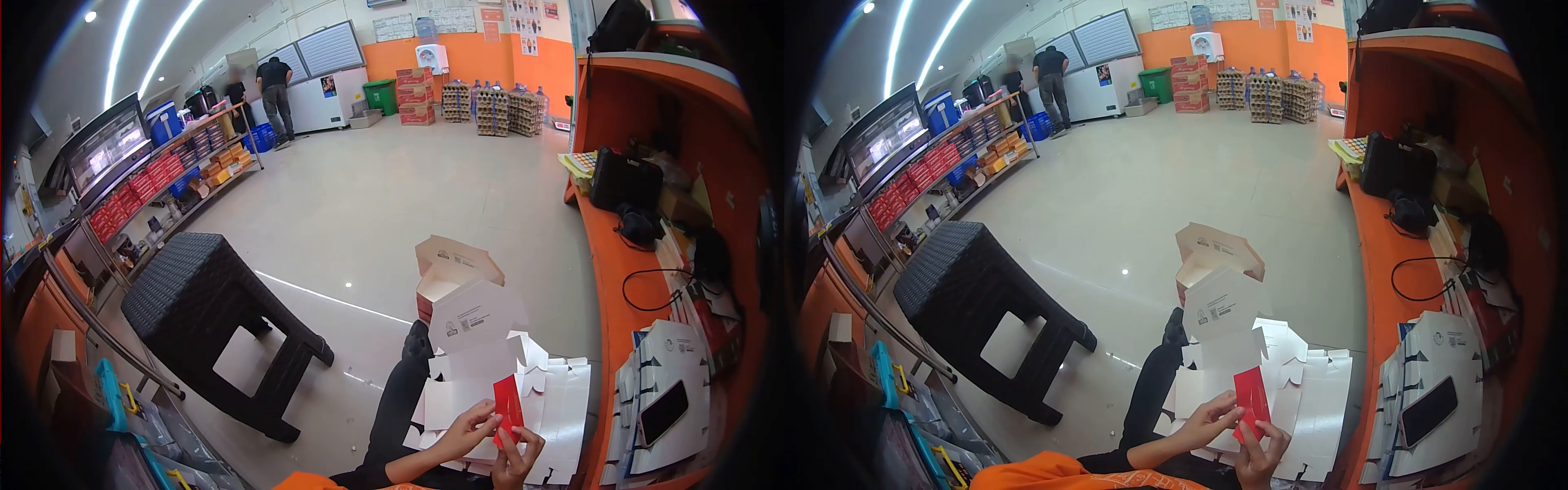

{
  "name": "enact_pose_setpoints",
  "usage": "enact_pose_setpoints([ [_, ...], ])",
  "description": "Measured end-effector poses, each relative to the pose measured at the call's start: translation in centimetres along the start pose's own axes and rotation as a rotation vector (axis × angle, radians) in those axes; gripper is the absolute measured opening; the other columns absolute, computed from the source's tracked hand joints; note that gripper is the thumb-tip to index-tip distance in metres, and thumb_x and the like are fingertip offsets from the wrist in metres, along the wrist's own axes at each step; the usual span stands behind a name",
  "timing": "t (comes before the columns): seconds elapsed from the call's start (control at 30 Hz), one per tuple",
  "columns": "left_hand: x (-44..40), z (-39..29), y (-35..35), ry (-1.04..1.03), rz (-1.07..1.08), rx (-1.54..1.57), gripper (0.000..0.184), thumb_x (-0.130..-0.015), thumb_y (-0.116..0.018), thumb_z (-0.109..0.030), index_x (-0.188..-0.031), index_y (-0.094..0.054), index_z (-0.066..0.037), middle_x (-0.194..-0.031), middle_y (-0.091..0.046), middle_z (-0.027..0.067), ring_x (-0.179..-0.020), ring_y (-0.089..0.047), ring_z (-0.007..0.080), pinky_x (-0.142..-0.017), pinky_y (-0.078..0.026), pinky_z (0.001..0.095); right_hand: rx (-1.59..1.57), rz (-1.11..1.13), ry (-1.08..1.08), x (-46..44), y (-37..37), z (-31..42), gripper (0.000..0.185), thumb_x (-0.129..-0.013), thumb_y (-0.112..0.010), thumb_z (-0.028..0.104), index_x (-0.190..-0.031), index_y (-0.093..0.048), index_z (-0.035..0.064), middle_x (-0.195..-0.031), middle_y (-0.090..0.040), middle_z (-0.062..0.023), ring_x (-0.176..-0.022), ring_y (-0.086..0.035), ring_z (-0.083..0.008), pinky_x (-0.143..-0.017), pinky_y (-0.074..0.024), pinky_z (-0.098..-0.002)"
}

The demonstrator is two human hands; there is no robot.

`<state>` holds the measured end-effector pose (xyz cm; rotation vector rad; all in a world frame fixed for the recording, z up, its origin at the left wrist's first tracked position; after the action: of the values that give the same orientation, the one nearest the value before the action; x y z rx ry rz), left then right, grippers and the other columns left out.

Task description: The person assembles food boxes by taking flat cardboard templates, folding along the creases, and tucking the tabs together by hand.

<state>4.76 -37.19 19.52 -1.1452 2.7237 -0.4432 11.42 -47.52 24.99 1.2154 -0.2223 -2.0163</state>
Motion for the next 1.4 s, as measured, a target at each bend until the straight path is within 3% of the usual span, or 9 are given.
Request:
enact_pose_setpoints([
  [0.27,0.5,-0.6,-0.2,-0.135,-0.036,-0.301,0.019,-0.093,-0.051,-0.009,-0.108,-0.053,0.003,-0.094,-0.044,0.0036,-0.086,-0.045,0.0088,-0.072,-0.039,0.0206,0.051,-0.057,-0.156,1.5,-1.0,-1.6,0.037,-0.074,-0.062,0.0,-0.109,-0.067,0.0132,-0.105,-0.05,-0.01,-0.095,-0.046,-0.0279,-0.08,-0.0387,-0.0374],
  [0.47,1.0,-1.3,-1.1,-0.143,0.039,-0.283,0.024,-0.094,-0.048,-0.008,-0.115,-0.051,0.003,-0.094,-0.043,0.0064,-0.094,-0.048,0.0126,-0.077,-0.044,0.0221,0.067,-0.111,-0.2,0.3,-0.8,-1.1,0.026,-0.088,-0.056,0.014,-0.109,-0.065,0.0031,-0.109,-0.05,-0.0123,-0.101,-0.045,-0.0298,-0.084,-0.0392,-0.0384],
  [0.67,1.5,-2.4,-1.5,-0.231,0.145,-0.205,0.039,-0.094,-0.046,-0.014,-0.131,-0.042,0.0,-0.117,-0.04,0.0103,-0.111,-0.043,0.017,-0.092,-0.039,0.0309,-0.035,-0.012,-0.203,-2.0,-1.1,0.6,0.047,-0.094,-0.041,0.036,-0.121,-0.058,0.0016,-0.111,-0.05,-0.0197,-0.104,-0.045,-0.0338,-0.089,-0.0378,-0.042],
  [0.77,1.4,-2.7,-1.0,-0.097,0.115,-0.304,0.041,-0.09,-0.052,-0.01,-0.129,-0.043,0.001,-0.117,-0.039,0.0103,-0.104,-0.047,0.0157,-0.081,-0.045,0.0257,-0.259,0.025,-0.203,-2.8,-0.8,-0.4,0.057,-0.094,-0.034,0.043,-0.117,-0.057,-0.0041,-0.104,-0.053,-0.0219,-0.092,-0.054,-0.0363,-0.084,-0.0425,-0.0416],
  [0.87,1.9,-3.0,-0.4,-0.044,0.125,-0.475,0.038,-0.086,-0.052,-0.003,-0.123,-0.048,0.0,-0.111,-0.045,0.0082,-0.095,-0.053,0.0151,-0.076,-0.048,0.0229,-0.556,-0.032,-0.526,-3.2,-1.3,-5.9,0.041,-0.095,-0.04,0.022,-0.126,-0.048,-0.0032,-0.092,-0.058,-0.0134,-0.077,-0.058,-0.02,-0.072,-0.0471,-0.0309],
  [0.93,2.4,-3.4,-0.1,-0.104,0.137,-0.503,0.04,-0.083,-0.051,-0.002,-0.123,-0.049,0.0,-0.109,-0.049,0.0083,-0.086,-0.055,0.0137,-0.065,-0.049,0.0221,-0.541,-0.009,-0.448,-4.9,-1.4,-7.3,0.039,-0.095,-0.041,0.013,-0.131,-0.044,-0.0011,-0.085,-0.058,-0.0093,-0.074,-0.057,-0.013,-0.069,-0.047,-0.0266],
  [1.0,2.8,-3.2,0.3,-0.046,0.161,-0.452,0.038,-0.083,-0.049,-0.002,-0.121,-0.05,-0.001,-0.108,-0.05,0.0081,-0.089,-0.055,0.0141,-0.069,-0.049,0.0223,-0.623,0.115,-0.367,-5.4,-2.2,-8.2,0.04,-0.095,-0.041,0.014,-0.133,-0.042,0.001,-0.08,-0.058,-0.0078,-0.07,-0.057,-0.0138,-0.069,-0.0476,-0.0272],
  [1.07,3.5,-1.4,1.3,0.08,0.17,-0.207,0.038,-0.088,-0.041,0.0,-0.126,-0.043,0.0,-0.115,-0.051,0.0068,-0.108,-0.049,0.0116,-0.094,-0.04,0.0284,-0.68,0.204,-0.392,-5.6,-2.7,-8.3,0.041,-0.095,-0.042,0.016,-0.133,-0.042,0.0016,-0.076,-0.058,-0.0069,-0.067,-0.058,-0.0127,-0.066,-0.0476,-0.0259],
  [1.4,4.8,-0.5,1.6,0.333,0.268,-0.184,0.042,-0.1,-0.038,-0.022,-0.135,-0.035,0.0,-0.119,-0.051,0.0072,-0.107,-0.048,0.0098,-0.094,-0.038,0.025,-0.49,0.601,-0.299,-7.7,-3.1,-5.1,0.031,-0.079,-0.071,0.02,-0.104,-0.059,0.0061,-0.054,-0.055,-0.0026,-0.047,-0.054,-0.0108,-0.051,-0.0419,-0.0237],
])
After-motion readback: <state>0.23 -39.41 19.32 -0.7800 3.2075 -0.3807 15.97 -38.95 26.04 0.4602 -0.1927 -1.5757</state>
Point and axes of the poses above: each hand's wrist, its own x-axis away from the middle knuckle, its own y-axis out of the back of the hand, z = x × y, the point moved 9 cm from there along -x, towards the middle knuckle
